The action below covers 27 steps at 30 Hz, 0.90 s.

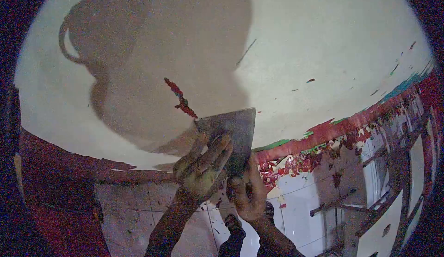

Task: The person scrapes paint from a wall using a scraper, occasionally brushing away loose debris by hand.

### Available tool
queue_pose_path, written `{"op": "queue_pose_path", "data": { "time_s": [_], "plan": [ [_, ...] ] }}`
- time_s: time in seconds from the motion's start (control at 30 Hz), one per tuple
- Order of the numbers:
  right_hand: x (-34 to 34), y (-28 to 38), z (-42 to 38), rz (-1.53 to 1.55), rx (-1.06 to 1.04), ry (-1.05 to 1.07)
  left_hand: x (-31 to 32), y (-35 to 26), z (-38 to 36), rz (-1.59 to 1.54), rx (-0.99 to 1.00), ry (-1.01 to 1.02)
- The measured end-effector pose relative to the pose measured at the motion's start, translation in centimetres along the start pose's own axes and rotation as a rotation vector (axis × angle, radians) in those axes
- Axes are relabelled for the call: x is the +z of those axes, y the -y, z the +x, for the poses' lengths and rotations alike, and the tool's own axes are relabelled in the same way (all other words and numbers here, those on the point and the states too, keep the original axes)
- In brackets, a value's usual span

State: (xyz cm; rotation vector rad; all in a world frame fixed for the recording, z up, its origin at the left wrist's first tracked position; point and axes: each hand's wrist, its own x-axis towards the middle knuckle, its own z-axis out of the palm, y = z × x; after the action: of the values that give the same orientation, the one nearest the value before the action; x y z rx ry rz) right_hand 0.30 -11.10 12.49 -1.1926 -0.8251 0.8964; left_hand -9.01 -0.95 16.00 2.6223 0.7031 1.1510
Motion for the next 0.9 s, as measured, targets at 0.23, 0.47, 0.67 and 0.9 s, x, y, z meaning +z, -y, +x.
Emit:
{"op": "queue_pose_path", "data": {
  "time_s": [0.23, 0.47, 0.67, 0.9],
  "plan": [
    [-0.4, 1.5, 0.3, -0.035, 0.002, -0.024, 0.1, -0.7, 0.8, 0.073, 0.031, -0.015],
    [-1.2, 2.8, 0.7, -0.179, -0.029, -0.019, 0.9, -0.8, 0.6, -0.026, -0.018, -0.067],
    [-1.8, 3.2, 0.8, -0.118, 0.015, -0.005, 1.4, -1.4, 0.6, 0.058, -0.007, -0.129],
    [-1.8, 4.1, 0.9, -0.122, 0.015, -0.02, 1.6, -1.5, 0.9, 0.096, -0.004, -0.147]
  ]
}}
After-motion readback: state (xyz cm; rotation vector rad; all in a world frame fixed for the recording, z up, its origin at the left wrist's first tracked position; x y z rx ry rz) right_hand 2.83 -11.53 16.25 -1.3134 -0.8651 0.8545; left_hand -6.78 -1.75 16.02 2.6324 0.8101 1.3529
